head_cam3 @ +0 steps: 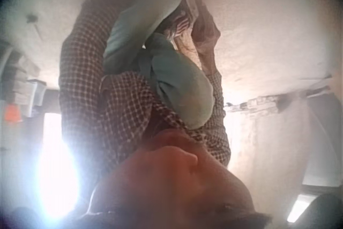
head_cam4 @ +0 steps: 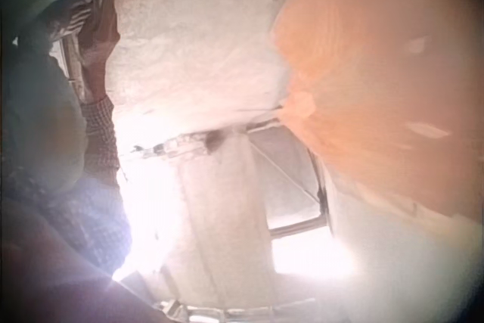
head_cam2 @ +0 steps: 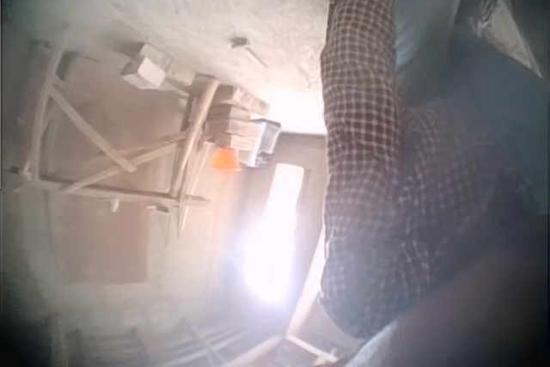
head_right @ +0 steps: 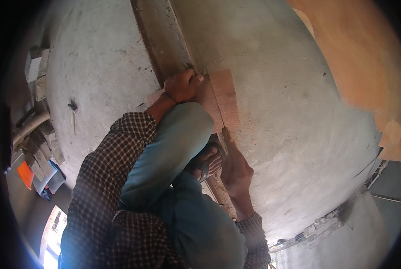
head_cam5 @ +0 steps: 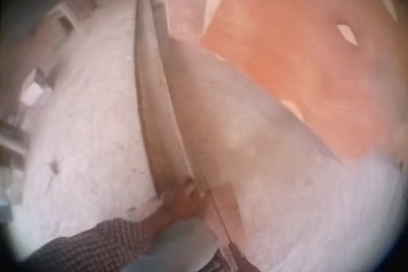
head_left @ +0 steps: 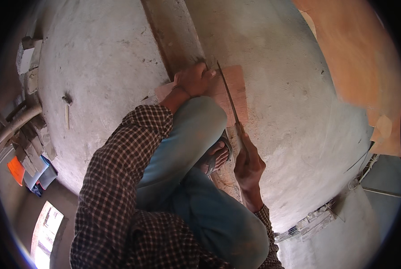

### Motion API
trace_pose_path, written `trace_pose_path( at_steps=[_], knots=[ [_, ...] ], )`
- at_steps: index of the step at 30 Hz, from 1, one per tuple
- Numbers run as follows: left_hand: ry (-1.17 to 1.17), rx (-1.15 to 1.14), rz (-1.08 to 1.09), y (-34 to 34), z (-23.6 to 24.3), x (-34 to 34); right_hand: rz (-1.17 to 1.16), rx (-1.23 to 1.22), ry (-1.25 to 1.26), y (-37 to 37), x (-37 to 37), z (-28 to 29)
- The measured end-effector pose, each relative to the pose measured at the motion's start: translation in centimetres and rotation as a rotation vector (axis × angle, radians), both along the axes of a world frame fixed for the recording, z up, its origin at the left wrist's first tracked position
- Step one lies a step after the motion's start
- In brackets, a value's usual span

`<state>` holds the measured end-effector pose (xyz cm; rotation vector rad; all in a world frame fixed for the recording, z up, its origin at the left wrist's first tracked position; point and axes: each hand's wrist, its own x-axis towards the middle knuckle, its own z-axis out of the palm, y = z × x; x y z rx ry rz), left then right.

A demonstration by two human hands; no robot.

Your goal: The person measures and marks a piece of wood using a ruler and pencil, then cuts it with a hand saw. The person repeats the process on another piece of wood.

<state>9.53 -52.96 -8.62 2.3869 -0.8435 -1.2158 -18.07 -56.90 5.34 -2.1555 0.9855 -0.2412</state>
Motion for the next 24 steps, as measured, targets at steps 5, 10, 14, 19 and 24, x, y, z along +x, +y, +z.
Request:
trace_pose_path(
  at_steps=[5, 10, 14, 19, 24],
  knots=[
    [-0.047, -0.089, 0.019, 0.2, -1.2, -0.7, -0.019, 0.080, 0.006, -0.8, 4.5, -1.7],
    [0.024, 0.002, -0.009, 0.8, -0.6, -0.6, 0.026, 0.207, 0.232, -0.9, 4.0, -1.2],
    [0.008, -0.007, -0.006, 0.0, -0.2, -0.4, 0.035, 0.032, -0.058, 0.5, 0.2, 0.4],
    [-0.077, -0.008, 0.005, 0.2, -1.1, -1.2, -0.007, 0.173, 0.131, -1.6, 5.7, -2.2],
    [-0.024, 0.012, -0.005, 0.1, -0.3, -0.1, 0.003, 0.143, 0.096, -0.1, 1.9, -0.3]
  ],
)
